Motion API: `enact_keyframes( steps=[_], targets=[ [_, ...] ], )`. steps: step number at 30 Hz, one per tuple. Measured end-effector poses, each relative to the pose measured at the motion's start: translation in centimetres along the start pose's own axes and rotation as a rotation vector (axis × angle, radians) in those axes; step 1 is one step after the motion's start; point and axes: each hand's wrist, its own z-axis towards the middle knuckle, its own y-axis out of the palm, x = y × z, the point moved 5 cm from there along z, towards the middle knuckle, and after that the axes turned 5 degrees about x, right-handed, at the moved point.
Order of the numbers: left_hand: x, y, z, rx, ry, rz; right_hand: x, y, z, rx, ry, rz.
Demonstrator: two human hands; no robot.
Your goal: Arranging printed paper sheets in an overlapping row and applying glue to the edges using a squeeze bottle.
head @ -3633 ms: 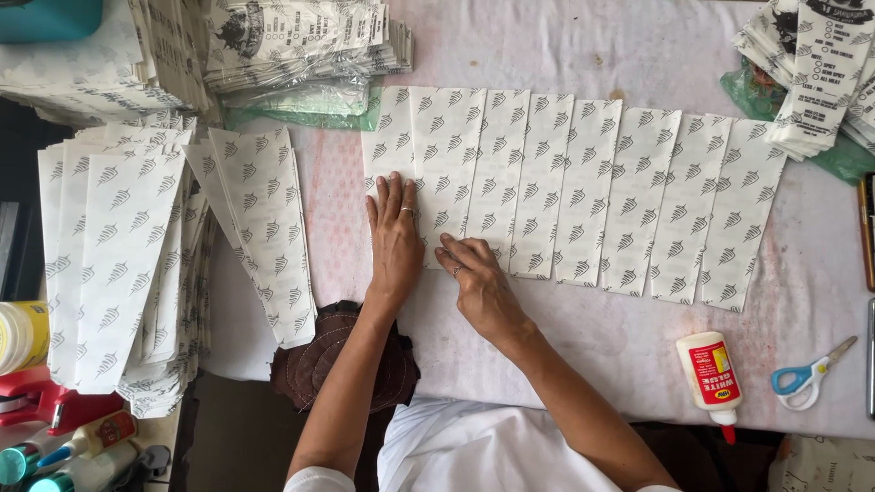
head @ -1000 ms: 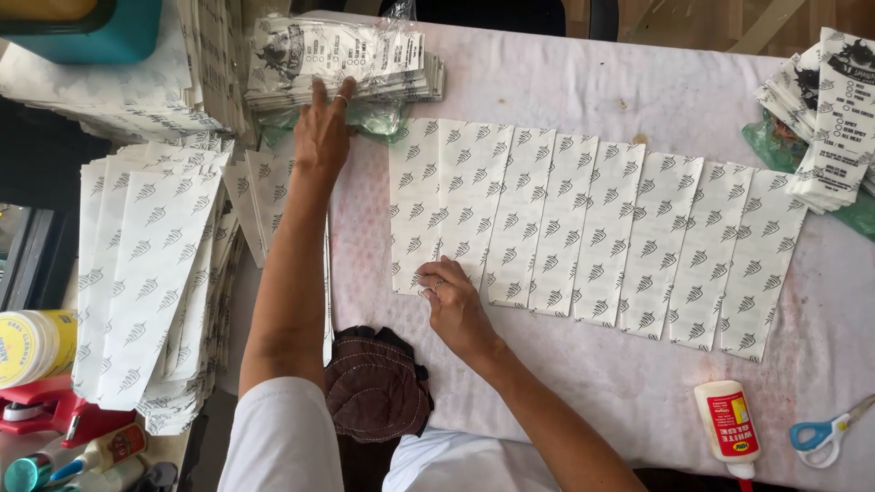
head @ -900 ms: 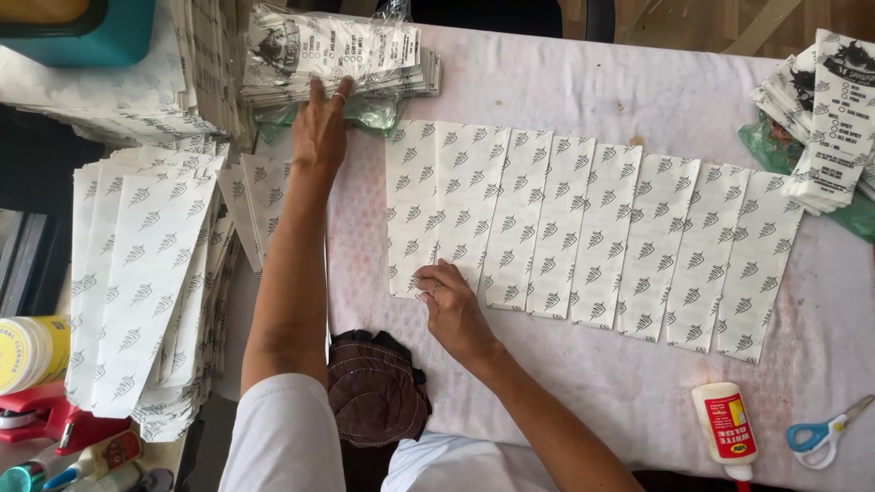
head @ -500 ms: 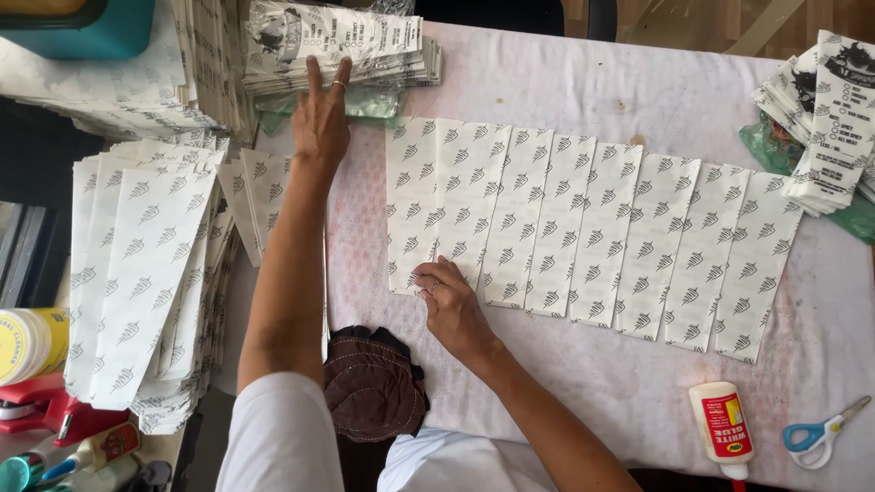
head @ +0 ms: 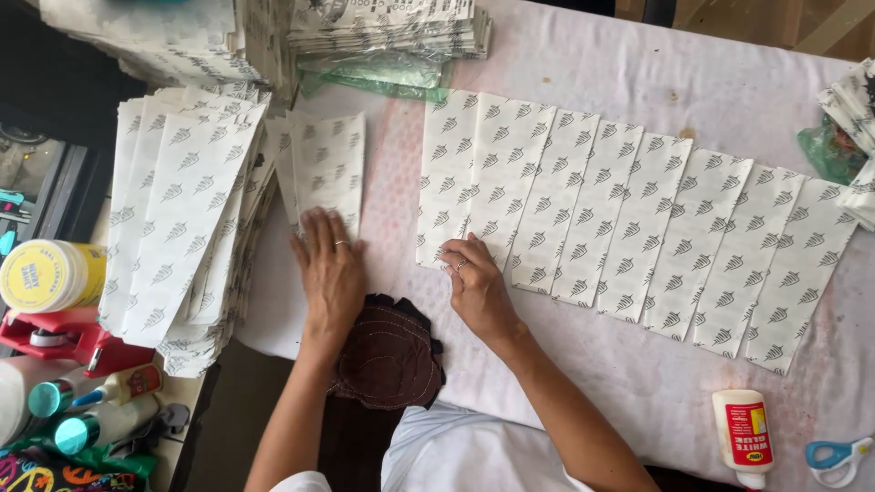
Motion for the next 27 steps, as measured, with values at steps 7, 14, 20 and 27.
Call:
enact_keyframes(
  steps=[7,14,20,27],
  targets=[
    [4.8,2.8,4.6,0.005,0.137,-0.276,-0.2,-0.1,-0.1,0.010,-0.003,-0.014],
    [8.0,3.5,5.2,0.073,0.228,-0.340,-0.5,-0.1,-0.4,-0.003,-0.016,-0.043],
    [7.2,3.5,5.1,0.167,0.307,-0.359,0.1,0.4,-0.2,-0.019,-0.046,-0.065],
    [5.9,4.5,7.4,0.321,0.329,-0.576,0.6,1.0,-0.5,-0.036,-0.075,-0.077]
  ],
)
